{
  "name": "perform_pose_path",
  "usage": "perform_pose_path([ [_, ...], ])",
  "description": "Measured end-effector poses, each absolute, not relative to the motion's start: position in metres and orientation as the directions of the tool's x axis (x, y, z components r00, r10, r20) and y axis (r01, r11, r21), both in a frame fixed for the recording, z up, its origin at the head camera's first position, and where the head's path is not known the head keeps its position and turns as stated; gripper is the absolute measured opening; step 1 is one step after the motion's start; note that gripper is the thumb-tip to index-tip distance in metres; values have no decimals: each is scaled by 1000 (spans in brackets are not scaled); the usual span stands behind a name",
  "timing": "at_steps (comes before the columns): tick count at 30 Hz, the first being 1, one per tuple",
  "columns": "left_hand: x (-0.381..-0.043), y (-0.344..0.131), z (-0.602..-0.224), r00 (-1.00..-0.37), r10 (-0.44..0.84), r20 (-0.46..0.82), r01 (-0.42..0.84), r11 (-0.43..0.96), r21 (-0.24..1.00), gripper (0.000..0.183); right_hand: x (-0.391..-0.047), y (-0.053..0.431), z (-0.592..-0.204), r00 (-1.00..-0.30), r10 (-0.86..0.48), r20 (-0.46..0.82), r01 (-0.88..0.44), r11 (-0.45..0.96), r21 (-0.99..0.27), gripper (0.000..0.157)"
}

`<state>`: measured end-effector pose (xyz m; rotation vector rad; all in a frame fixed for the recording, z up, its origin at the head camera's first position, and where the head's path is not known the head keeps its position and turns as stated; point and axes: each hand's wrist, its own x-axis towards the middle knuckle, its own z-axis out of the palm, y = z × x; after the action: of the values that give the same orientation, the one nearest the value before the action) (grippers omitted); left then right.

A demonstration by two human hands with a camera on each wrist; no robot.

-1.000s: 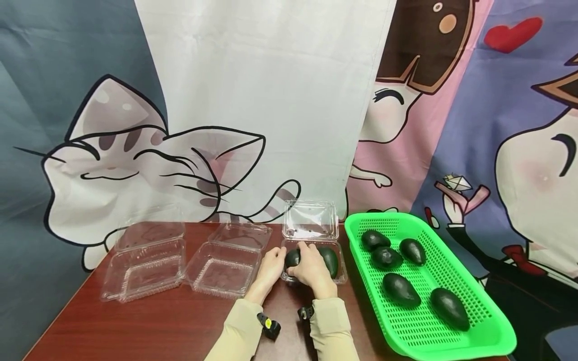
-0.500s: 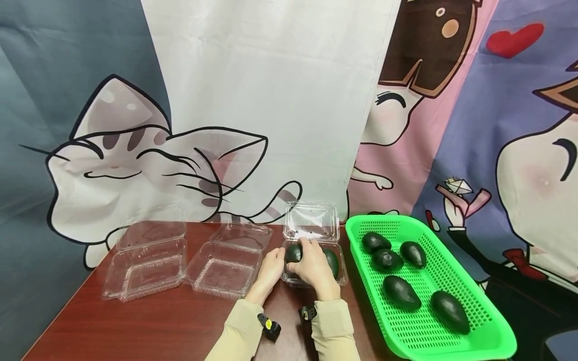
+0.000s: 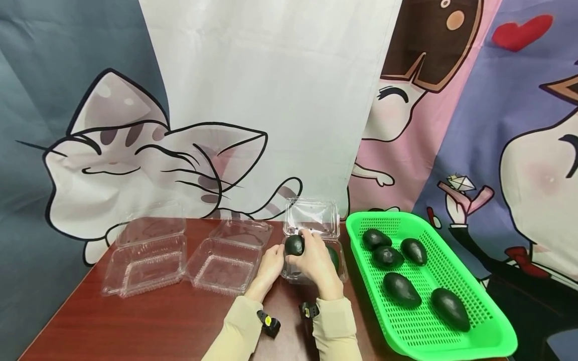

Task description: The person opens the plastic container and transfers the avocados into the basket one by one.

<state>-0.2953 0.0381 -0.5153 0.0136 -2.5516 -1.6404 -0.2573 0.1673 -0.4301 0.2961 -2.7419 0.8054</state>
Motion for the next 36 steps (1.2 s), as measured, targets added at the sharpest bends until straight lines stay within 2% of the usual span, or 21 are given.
perform_pose_path([
  [10,-294,39,-508,-992,-62,108,73,419,905,33,-252,172,-407,-930,-117,348,-299,791,-533,72],
  [19,-293,40,-510,-994,-68,89,57,375,925,33,-256,199,-380,-920,-125,372,-327,768,-550,72],
  [28,-293,39,-511,-994,-69,87,54,378,924,34,-260,253,-345,-944,-56,325,-236,802,-548,71],
  [36,-291,39,-513,-993,-83,81,44,373,927,34,-261,309,-345,-977,22,212,-101,826,-554,78],
])
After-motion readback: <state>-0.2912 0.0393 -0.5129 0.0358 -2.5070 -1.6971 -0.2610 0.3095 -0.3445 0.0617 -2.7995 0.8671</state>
